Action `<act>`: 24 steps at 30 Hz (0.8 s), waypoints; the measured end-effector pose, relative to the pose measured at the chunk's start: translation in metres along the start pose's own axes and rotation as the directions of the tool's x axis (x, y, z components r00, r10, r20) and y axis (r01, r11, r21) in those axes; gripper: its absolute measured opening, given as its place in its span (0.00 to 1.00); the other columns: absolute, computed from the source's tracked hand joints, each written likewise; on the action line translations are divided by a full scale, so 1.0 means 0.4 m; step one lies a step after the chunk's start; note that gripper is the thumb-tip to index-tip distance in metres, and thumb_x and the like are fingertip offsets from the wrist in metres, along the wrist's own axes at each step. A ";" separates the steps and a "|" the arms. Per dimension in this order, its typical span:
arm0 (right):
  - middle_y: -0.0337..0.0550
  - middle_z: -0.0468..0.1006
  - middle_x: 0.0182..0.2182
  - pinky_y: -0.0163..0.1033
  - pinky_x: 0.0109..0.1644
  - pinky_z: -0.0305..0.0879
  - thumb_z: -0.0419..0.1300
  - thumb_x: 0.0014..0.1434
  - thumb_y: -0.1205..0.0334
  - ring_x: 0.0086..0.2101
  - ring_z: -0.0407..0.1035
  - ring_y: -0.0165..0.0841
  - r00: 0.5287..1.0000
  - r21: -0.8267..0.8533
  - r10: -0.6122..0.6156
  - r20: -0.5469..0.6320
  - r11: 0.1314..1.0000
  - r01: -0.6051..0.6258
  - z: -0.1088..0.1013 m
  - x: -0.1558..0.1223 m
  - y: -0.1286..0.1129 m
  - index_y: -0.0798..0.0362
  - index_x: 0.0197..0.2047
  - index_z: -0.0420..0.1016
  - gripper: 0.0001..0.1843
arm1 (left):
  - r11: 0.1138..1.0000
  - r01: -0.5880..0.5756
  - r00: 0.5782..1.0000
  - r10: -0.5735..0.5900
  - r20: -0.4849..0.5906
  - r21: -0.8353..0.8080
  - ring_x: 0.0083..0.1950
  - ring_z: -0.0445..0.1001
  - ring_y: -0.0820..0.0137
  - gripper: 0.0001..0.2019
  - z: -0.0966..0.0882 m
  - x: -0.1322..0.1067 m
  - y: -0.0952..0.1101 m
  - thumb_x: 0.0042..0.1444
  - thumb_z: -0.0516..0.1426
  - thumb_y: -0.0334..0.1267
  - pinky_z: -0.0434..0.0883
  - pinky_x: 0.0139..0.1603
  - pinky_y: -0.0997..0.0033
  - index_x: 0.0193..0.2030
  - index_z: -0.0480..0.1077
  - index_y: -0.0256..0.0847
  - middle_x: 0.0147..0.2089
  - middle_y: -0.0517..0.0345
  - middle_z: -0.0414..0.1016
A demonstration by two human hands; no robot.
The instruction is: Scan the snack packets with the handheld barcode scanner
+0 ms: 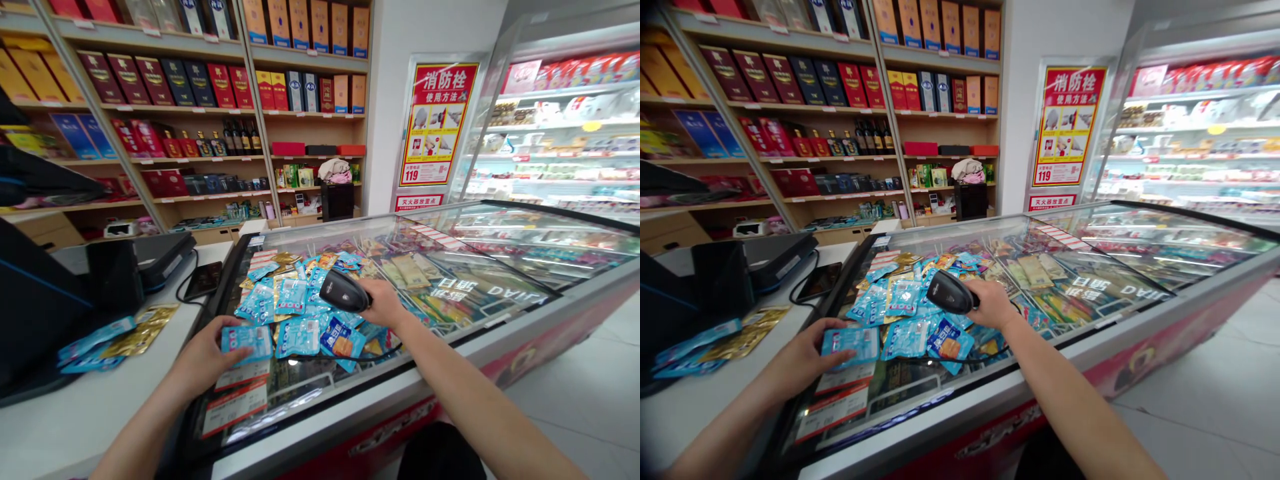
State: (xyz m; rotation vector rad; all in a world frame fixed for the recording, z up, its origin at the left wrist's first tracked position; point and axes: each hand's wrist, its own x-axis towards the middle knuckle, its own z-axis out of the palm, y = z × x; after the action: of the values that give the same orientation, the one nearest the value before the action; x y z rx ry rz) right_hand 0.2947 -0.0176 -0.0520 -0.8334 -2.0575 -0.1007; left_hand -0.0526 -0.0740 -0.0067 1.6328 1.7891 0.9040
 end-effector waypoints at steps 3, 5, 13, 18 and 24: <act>0.48 0.81 0.36 0.40 0.41 0.71 0.61 0.50 0.63 0.36 0.76 0.38 1.000 0.007 0.001 0.009 1.000 -0.001 -0.001 0.002 -0.001 0.53 0.46 0.73 0.18 | 0.945 0.115 0.993 -0.098 0.070 -0.307 0.32 0.77 0.59 0.31 -0.019 -0.010 0.022 0.28 0.68 0.50 0.74 0.29 0.63 0.42 0.69 0.43 0.33 0.55 0.78; 0.48 0.81 0.36 0.40 0.41 0.71 0.61 0.50 0.63 0.36 0.76 0.38 1.000 0.008 0.003 0.011 1.000 -0.003 -0.003 0.004 -0.004 0.53 0.45 0.73 0.17 | 0.888 0.182 0.983 -0.154 0.100 -0.422 0.31 0.77 0.60 0.32 -0.032 -0.015 0.036 0.27 0.69 0.49 0.75 0.27 0.62 0.43 0.69 0.43 0.35 0.54 0.78; 0.48 0.81 0.36 0.40 0.40 0.71 0.60 0.51 0.61 0.36 0.76 0.38 1.000 -0.006 0.015 0.022 1.000 -0.015 -0.003 0.004 -0.004 0.52 0.45 0.73 0.16 | 0.789 0.064 0.992 -0.115 -0.044 -0.612 0.28 0.74 0.67 0.26 0.004 0.028 0.088 0.27 0.70 0.45 0.74 0.25 0.68 0.37 0.73 0.39 0.31 0.56 0.77; 0.48 0.81 0.35 0.40 0.39 0.70 0.60 0.51 0.61 0.35 0.76 0.38 1.000 -0.017 0.002 0.017 1.000 -0.001 -0.003 0.005 -0.005 0.52 0.45 0.73 0.16 | 0.755 -0.072 0.981 -0.065 -0.185 -0.652 0.30 0.74 0.69 0.23 0.089 0.085 0.099 0.31 0.68 0.45 0.73 0.28 0.70 0.36 0.73 0.39 0.31 0.58 0.76; 0.46 0.80 0.33 0.38 0.37 0.69 0.59 0.52 0.59 0.33 0.75 0.37 0.998 -0.028 -0.007 0.062 1.000 0.008 -0.011 0.010 -0.017 0.52 0.41 0.73 0.12 | 0.765 -0.150 0.959 -0.042 -0.281 -0.626 0.32 0.75 0.70 0.22 0.146 0.095 0.070 0.37 0.66 0.43 0.75 0.34 0.70 0.42 0.74 0.40 0.37 0.58 0.78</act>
State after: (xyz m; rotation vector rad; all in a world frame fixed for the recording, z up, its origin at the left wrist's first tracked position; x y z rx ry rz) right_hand 0.2923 -0.0222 -0.0449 -0.8556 -2.1214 -0.1095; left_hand 0.0059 -0.0284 -0.0195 1.1416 1.3524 1.6322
